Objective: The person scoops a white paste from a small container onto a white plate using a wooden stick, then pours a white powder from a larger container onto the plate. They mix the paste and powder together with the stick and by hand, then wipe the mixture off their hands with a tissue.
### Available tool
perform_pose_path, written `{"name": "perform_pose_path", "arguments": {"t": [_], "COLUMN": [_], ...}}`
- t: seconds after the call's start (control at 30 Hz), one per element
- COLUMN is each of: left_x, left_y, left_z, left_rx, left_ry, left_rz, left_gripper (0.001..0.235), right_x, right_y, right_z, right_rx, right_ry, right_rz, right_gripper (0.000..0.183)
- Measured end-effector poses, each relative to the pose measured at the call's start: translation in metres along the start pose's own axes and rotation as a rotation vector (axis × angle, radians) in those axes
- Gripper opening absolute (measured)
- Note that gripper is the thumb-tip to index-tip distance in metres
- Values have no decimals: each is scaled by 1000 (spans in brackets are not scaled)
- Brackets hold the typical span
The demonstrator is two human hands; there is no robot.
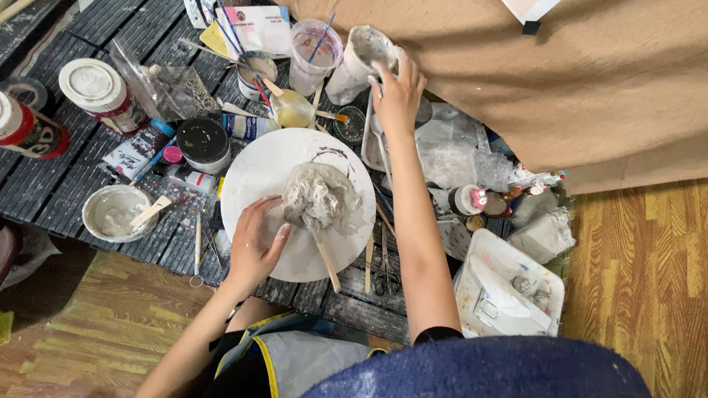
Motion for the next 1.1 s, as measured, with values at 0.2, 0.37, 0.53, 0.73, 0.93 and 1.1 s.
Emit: {"name": "perform_pose_path", "arguments": {"t": [0.2,0.37,0.53,0.73,0.93,1.1], "left_x": [1,1,-7,-18,-38,-43], "left_y": [-1,2,4,-18,-42,-62], "left_z": [1,-2,-14,-28,-30,-19], "left_rx": [-22,-55,-112,-117,26,155], "left_ry": [0,50,217,211,402,517], "left_rz": [9,46,191,190,235,96], "left_gripper": [48,49,54,51,35,34], "right_x": [16,65,137,141,134,140], "right_y": [-20,-108,-175,-186,-201,-223], "right_z": [-37,-84,-109,-111,-139,-141], "right_rx": [-81,291,343,405,311,337], "right_ry": [123,440,313,237,299,278], "right_rz": [90,434,41,14,67,151], "right_gripper": [57,21,45,49,44,58]}}
Point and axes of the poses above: each hand's wrist, its own y-axis towards the middle knuckle, its own z-axis out of the palm, x = y × z, the point moved 5 cm from there along y, towards the middle knuckle, and after that the axes turned 9 degrees about -x, right-handed, at the moved point
